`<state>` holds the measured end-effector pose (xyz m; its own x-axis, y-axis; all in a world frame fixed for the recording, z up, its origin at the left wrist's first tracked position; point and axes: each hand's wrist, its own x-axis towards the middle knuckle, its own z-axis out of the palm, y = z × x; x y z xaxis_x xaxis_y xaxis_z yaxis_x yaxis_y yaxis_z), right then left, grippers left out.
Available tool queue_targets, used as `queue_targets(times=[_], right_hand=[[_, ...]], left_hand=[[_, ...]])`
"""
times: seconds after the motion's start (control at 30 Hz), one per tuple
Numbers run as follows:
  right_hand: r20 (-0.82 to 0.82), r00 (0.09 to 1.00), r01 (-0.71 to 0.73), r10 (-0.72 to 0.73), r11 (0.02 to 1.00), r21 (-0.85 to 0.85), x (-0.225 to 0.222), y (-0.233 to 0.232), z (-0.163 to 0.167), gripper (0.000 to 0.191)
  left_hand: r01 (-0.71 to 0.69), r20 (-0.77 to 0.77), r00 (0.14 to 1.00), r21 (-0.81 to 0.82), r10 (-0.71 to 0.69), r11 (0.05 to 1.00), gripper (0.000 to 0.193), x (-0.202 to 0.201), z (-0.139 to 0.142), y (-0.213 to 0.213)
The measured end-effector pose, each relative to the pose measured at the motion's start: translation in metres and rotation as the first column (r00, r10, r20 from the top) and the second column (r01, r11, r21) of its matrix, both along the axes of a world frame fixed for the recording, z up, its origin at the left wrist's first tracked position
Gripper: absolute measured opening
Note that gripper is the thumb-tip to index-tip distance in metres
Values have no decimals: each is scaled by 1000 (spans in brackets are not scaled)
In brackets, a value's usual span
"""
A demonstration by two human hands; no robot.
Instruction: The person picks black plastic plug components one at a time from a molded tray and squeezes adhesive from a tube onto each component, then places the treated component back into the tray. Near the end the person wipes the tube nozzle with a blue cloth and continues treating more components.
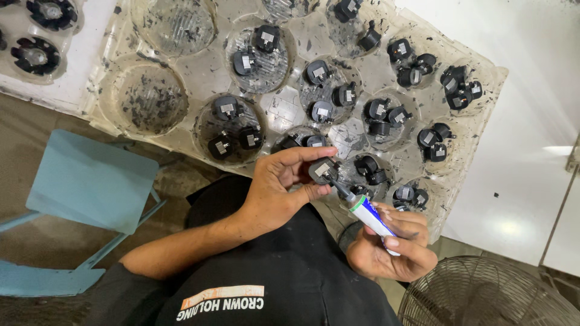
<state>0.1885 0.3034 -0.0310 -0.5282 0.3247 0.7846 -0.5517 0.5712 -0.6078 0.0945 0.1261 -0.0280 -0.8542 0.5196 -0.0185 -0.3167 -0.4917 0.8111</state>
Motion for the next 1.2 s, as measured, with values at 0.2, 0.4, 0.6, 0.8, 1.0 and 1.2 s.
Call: queue_targets(times=[0.2, 0.4, 0.6, 0.8, 1.0, 1.2], right_hand=[[-108, 987, 107, -115, 991, -82, -10, -6, -6, 36], [-68, 992, 86, -102, 975, -205, -5, -2, -7, 39], [-35, 999, 6, -9, 995, -97, -6, 2, -1, 40], [-101, 993, 37, -54, 986, -161, -12, 0, -6, 42], [-89, 995, 34, -49, 987, -160, -14, 2, -6, 40], [-47, 996, 67, -79, 972, -225, -16, -8, -4, 39]], left_hand=[[28, 56, 998, 97, -34, 995, 49, 2, -2, 2], [142, 76, 985, 121, -152, 982, 46, 7, -4, 0], [171, 78, 980, 145, -184, 975, 47, 8, -7, 4], [181, 145, 967, 191, -210, 965, 43, 4, -10, 5], [212, 133, 962, 177, -237, 961, 46, 2, -11, 4], [217, 163, 953, 219, -255, 951, 46, 3, -16, 3]])
